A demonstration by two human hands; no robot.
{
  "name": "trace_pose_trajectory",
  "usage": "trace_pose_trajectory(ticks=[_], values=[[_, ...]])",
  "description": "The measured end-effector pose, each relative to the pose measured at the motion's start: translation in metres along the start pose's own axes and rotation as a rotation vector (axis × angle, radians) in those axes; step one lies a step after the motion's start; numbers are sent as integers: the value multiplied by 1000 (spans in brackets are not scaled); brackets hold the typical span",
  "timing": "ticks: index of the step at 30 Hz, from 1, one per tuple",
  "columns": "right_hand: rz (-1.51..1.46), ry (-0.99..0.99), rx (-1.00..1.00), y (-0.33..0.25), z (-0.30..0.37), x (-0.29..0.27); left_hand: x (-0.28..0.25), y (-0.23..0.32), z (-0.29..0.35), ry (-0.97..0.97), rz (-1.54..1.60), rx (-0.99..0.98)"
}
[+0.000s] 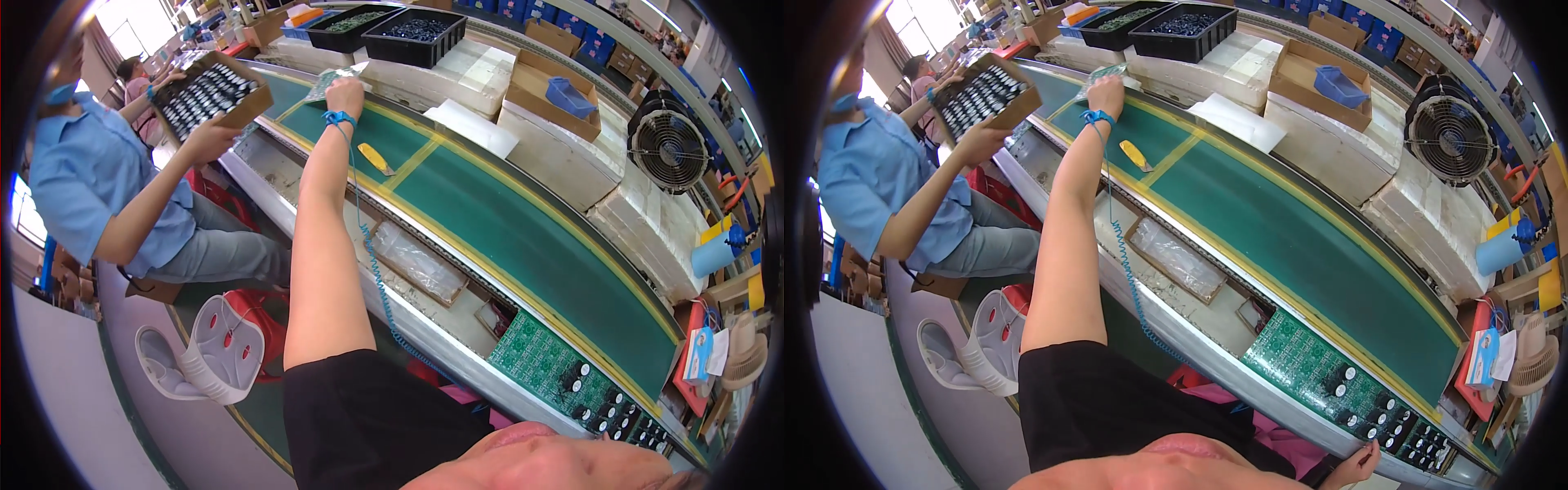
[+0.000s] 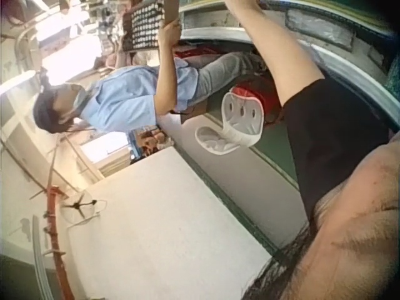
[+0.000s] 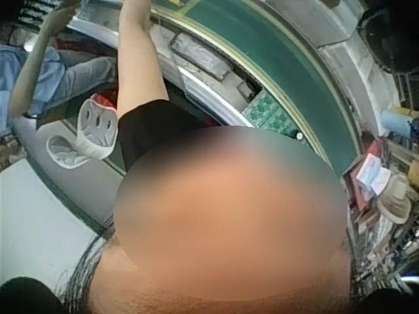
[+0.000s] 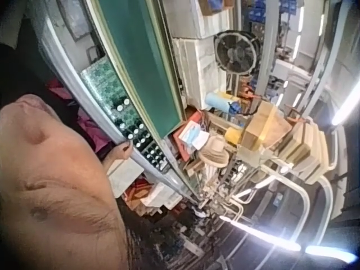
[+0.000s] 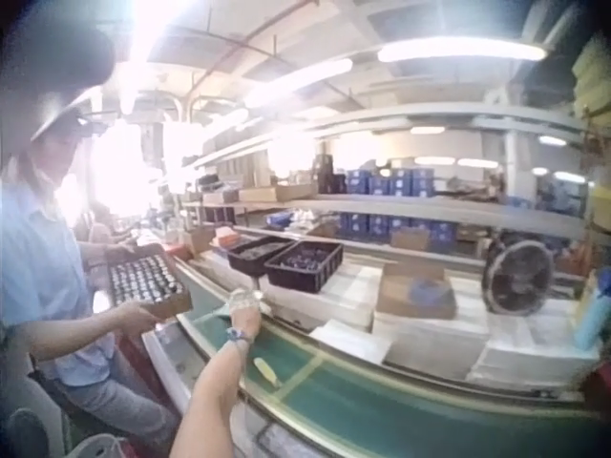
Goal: The person assembles electronic components, including capacitors and switches, onto a printed circuit board by hand on an assembly line.
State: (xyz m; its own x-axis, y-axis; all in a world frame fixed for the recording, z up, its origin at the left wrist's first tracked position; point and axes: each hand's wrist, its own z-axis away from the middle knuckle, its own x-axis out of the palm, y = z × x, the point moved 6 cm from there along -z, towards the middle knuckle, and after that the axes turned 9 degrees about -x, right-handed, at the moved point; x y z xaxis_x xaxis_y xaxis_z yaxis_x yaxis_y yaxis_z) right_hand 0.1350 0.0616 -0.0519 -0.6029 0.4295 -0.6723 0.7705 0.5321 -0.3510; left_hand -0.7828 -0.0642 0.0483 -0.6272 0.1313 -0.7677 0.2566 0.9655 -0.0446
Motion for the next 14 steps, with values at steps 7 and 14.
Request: trace_pose_trajectory(ticks=[7,14], values=[[-195,17,180,-25,-17,-19,-180,74,55,241,225,415],[-1177,-249,156,-171,-62,-5,-363,103,253,653,604,707]])
